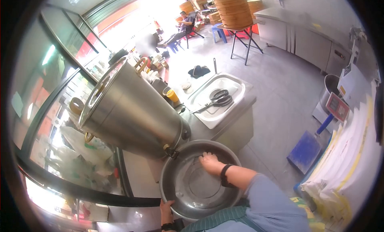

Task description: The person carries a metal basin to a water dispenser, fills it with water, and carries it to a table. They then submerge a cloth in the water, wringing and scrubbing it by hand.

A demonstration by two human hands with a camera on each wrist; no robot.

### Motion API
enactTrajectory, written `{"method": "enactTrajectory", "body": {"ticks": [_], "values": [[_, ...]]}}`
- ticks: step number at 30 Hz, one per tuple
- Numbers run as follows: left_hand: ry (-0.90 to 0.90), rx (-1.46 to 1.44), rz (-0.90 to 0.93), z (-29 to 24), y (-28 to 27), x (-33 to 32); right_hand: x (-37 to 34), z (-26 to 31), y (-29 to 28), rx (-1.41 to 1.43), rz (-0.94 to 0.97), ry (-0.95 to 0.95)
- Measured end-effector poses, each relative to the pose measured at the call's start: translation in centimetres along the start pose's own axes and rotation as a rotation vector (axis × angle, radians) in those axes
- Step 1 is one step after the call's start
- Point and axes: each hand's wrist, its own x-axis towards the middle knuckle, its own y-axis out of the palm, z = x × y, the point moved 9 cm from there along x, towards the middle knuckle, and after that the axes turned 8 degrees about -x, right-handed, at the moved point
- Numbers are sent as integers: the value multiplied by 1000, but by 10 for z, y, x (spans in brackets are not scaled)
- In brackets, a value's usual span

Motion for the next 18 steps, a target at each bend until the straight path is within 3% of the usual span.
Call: {"method": "enactTrajectory", "body": {"ticks": [1, 2, 4, 5, 7, 10, 11, 12, 15, 16, 18], "values": [[-6, -16, 3, 1, 0, 0, 6, -3, 0, -1, -167, 95], [-12, -33, 4, 1, 0, -1, 11, 5, 9, 2, -172, 96], [0, -29, -2, -1, 1, -2, 16, 36, 57, 60, 301, -108], [4, -27, -10, -1, 0, -3, 15, 40, 55, 61, 298, -109], [-5, -33, -25, 2, -2, -2, 4, 68, 34, 196, 201, -295], [0, -31, -36, -3, 4, -9, 11, 56, 0, 158, 191, -186], [17, -14, -26, -6, 6, -12, 23, 43, 14, 152, 231, -70], [19, -18, -30, -5, 5, -12, 29, 35, 30, 150, 231, -75], [13, -66, -19, 3, 2, -4, 15, 1, 0, 33, -515, 198], [3, -65, -34, 6, 0, -2, 14, 4, 5, 31, -517, 193], [-5, -72, -50, 11, -2, 0, 28, 32, 75, 97, 209, -98]]}}
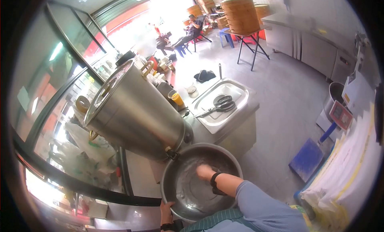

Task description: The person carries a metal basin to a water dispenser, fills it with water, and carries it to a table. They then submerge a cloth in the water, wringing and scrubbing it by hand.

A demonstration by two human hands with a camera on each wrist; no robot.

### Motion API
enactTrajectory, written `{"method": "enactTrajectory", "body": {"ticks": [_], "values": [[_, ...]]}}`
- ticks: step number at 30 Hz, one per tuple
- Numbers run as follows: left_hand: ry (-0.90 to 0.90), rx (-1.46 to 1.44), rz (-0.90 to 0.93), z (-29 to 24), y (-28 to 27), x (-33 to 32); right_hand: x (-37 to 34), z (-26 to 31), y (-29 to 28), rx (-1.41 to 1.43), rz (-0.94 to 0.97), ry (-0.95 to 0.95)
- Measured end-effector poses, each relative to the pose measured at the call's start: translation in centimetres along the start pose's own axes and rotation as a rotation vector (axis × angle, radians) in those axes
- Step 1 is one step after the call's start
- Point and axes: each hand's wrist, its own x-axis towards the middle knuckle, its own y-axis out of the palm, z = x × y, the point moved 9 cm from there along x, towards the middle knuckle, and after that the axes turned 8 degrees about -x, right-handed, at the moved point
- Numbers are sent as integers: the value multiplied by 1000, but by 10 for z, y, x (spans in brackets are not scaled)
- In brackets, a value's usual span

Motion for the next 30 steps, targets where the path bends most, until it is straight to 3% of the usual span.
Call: {"method": "enactTrajectory", "body": {"ticks": [1, 3, 7, 9, 14, 16, 19, 20, 22, 23, 25, 28, 30], "values": [[-2, 0, 7, 0, 2, -1, -2, 6, -7, -7, 1, -3], [-3, -9, 10, 0, 2, -4, -18, 41, -19, 124, 188, -148], [-12, -5, 20, 0, 5, -9, -21, 45, -51, 87, 25, -80], [2, -27, 41, -5, 7, -8, -22, 20, -63, 235, -38, 47], [24, 47, 81, -15, 12, -13, -6, -22, -31, 207, -37, 198], [18, 17, 74, -17, 13, -17, -19, -37, -44, 285, -188, 392], [34, -4, 69, -4, 3, -14, -28, -40, -57, 275, -314, 498], [51, -5, 74, 3, 0, -14, -21, -40, -43, 251, -303, 490], [38, 0, 51, 13, -5, -15, -2, -16, 4, 274, 85, 315], [35, 18, 29, 16, -8, -16, -5, -8, 4, 261, 96, 310], [21, -20, 5, 24, -14, -16, -14, 34, 17, 485, 350, 84], [59, 2, 19, 22, -15, -12, -5, 38, 0, 344, 226, 1], [93, 89, 54, 22, -17, -11, 0, 18, -4, 361, 158, 94]]}}
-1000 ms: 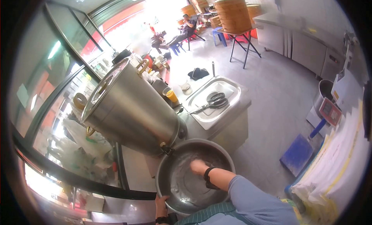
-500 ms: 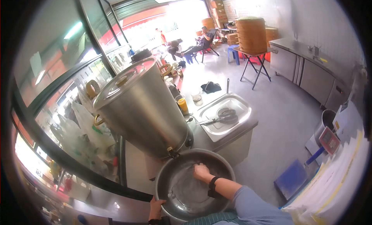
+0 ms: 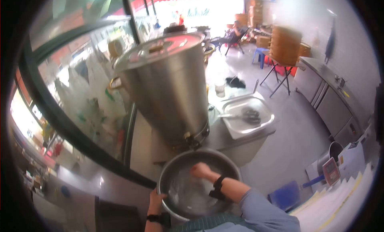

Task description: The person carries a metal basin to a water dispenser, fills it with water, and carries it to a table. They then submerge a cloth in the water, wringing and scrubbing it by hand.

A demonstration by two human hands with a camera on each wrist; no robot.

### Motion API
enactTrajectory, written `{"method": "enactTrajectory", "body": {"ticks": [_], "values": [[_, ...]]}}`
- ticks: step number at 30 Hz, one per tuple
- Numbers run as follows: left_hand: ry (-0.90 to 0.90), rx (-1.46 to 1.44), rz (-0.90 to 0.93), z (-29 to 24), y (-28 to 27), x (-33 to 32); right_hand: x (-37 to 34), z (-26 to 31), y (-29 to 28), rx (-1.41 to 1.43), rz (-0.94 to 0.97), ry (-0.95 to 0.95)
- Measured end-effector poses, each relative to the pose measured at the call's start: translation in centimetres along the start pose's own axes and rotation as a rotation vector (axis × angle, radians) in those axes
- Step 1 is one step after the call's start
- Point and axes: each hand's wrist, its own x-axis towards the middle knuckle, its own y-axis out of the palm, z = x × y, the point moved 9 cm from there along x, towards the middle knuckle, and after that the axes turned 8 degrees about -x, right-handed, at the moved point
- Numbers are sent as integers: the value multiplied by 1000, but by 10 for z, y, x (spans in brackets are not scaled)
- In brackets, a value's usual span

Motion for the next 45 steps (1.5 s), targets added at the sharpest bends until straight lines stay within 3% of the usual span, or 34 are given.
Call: {"method": "enactTrajectory", "body": {"ticks": [5, 6, 8, 12, 14, 15, 16, 18, 21, 25, 27, 28, 30, 31, 32, 33, 35, 38, 42, 45], "values": [[-57, 17, -41, -6, 5, -7, -10, -37, -39, -56, -282, 213], [-46, -130, -8, -24, 15, -16, -13, -48, -37, 0, -200, 350], [-111, -93, -11, -2, 8, -7, -16, -53, -34, -16, -203, 372], [-73, -45, -67, 3, 4, -3, -22, -57, -38, -60, -381, 474], [-85, -141, -73, -2, 5, -9, -8, -48, -10, -67, -179, 400], [-91, -143, -78, 3, 3, -9, -1, -42, 14, -45, 38, 328], [-77, -139, -70, 8, 2, -6, -4, -35, 18, -47, 43, 329], [-66, -142, -61, 6, 3, -7, -13, -8, 47, 301, 287, 215], [-121, -107, -45, -4, 10, -9, -26, 30, 19, 187, 315, 158], [-88, -227, -9, 7, 10, -4, -11, 4, -6, 23, 102, 107], [-90, -129, -26, 5, 6, -4, -4, -45, -22, -56, -338, 298], [-80, -130, -17, 1, 8, -4, 0, -55, -12, -56, -351, 299], [-88, -156, -12, -2, 11, -6, -5, -85, -4, -206, -385, 553], [-81, -153, 0, -4, 12, -7, 5, -81, 23, -282, 30, 459], [-109, -144, -15, -3, 12, -8, 0, -61, 30, -156, 23, 330], [-138, -134, -31, 0, 12, -9, 9, -47, 57, -334, 312, 206], [-121, -144, -36, 10, 7, -4, -5, -14, 60, 53, 311, 126], [-134, -218, -40, 0, 14, -11, -28, 31, 25, 67, 280, 34], [-180, -176, -54, 7, 10, -10, -22, 26, 25, 13, 210, -58], [-157, -129, -74, 17, 4, -6, -24, 15, 22, -188, 143, -128]]}}
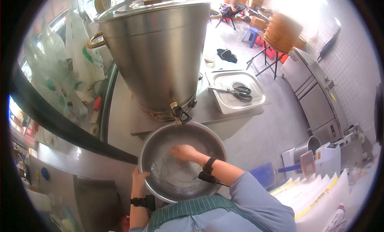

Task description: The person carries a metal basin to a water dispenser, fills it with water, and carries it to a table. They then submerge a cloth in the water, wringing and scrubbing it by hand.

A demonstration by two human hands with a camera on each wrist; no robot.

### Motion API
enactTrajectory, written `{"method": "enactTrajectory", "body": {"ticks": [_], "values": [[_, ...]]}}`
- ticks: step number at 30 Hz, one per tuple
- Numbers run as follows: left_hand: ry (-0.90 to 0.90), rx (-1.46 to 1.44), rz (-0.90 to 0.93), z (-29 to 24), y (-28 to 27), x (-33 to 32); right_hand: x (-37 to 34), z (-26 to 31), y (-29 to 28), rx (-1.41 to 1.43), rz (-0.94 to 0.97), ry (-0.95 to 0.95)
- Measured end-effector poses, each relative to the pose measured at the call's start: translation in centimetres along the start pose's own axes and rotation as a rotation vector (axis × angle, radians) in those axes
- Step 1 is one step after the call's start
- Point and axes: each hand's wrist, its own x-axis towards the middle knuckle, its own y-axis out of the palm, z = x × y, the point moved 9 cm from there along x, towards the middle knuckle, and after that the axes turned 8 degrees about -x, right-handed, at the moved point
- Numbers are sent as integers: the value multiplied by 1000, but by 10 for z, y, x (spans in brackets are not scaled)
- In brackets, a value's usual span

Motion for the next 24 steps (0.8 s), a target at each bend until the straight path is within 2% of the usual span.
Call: {"method": "enactTrajectory", "body": {"ticks": [2, 5, 9, 10, 13, 15, 17, 19, 24], "values": [[23, -59, 14, 1, 1, 1, -10, -10, -16, -147, -205, 11], [35, -79, 30, -9, 7, -5, -20, -15, -22, -25, -121, -16], [8, -69, 39, -1, 3, -2, -35, -15, -35, -195, -113, 58], [2, -27, 42, -3, 3, -3, -25, -27, -16, -107, -22, 49], [66, -73, 103, -21, 14, -12, -27, -28, -2, -117, -24, 17], [-7, -103, 65, -1, 10, 2, -30, -29, 2, -106, 81, 74], [-11, -194, 48, -22, 21, -18, -31, -13, 3, -142, 187, 47], [-26, -143, 11, 3, 5, 0, -24, -15, 9, -29, 40, -27], [0, -61, 91, -5, 7, -2, -32, -2, -5, 16, 13, -23]]}}
